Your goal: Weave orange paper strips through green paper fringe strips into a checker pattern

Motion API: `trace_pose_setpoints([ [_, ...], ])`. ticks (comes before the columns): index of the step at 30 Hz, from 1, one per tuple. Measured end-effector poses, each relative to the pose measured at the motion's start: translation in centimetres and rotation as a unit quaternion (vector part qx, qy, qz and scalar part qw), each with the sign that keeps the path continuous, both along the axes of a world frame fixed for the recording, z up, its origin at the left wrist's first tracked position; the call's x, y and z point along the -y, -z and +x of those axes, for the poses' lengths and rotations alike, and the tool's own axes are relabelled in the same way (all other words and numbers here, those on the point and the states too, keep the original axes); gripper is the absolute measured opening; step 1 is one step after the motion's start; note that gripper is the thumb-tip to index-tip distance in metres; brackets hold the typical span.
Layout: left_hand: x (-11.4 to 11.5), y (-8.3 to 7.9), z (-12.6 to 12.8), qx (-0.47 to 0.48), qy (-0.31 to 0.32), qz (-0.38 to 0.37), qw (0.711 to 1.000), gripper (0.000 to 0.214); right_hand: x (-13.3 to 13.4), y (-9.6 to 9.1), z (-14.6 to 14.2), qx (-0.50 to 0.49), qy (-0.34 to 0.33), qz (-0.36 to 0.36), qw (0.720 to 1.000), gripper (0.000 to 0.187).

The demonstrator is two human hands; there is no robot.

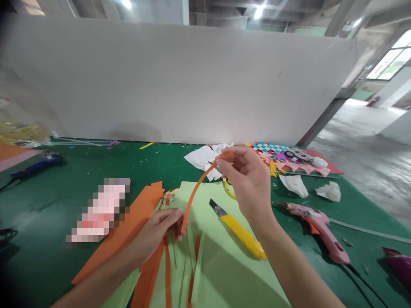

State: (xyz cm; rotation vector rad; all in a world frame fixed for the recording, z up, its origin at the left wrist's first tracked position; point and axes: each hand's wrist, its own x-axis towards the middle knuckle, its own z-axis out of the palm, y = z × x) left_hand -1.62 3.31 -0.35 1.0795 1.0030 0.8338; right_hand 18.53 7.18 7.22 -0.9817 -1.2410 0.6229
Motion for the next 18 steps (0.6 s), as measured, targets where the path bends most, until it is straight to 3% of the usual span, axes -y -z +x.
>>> trace_pose_setpoints([
  [7, -0.3, 0.2, -0.3, 0.078, -0.007, -0.064, 0.995, 0.054, 2.7, -0.9, -1.8, 0.123, -0.068, 0.016, 0.990, 0.015],
  [11, -0.4, 0.4, -0.3, 0.089, -0.005, -0.061, 0.994, 0.051, 1.6, -0.9, -1.1, 0.083, 0.020, 0.036, 0.996, 0.012],
  [15, -0.3, 0.3, -0.4, 0.088, -0.004, -0.067, 0.994, 0.052, 1.0, -1.3, -0.6, -0.006, 0.126, 0.137, 0.983, 0.011],
  [18, -0.4, 0.2, -0.4, 0.083, -0.005, -0.077, 0.994, 0.059, 1.6, -1.6, -1.0, -0.003, 0.134, 0.161, 0.978, 0.011],
])
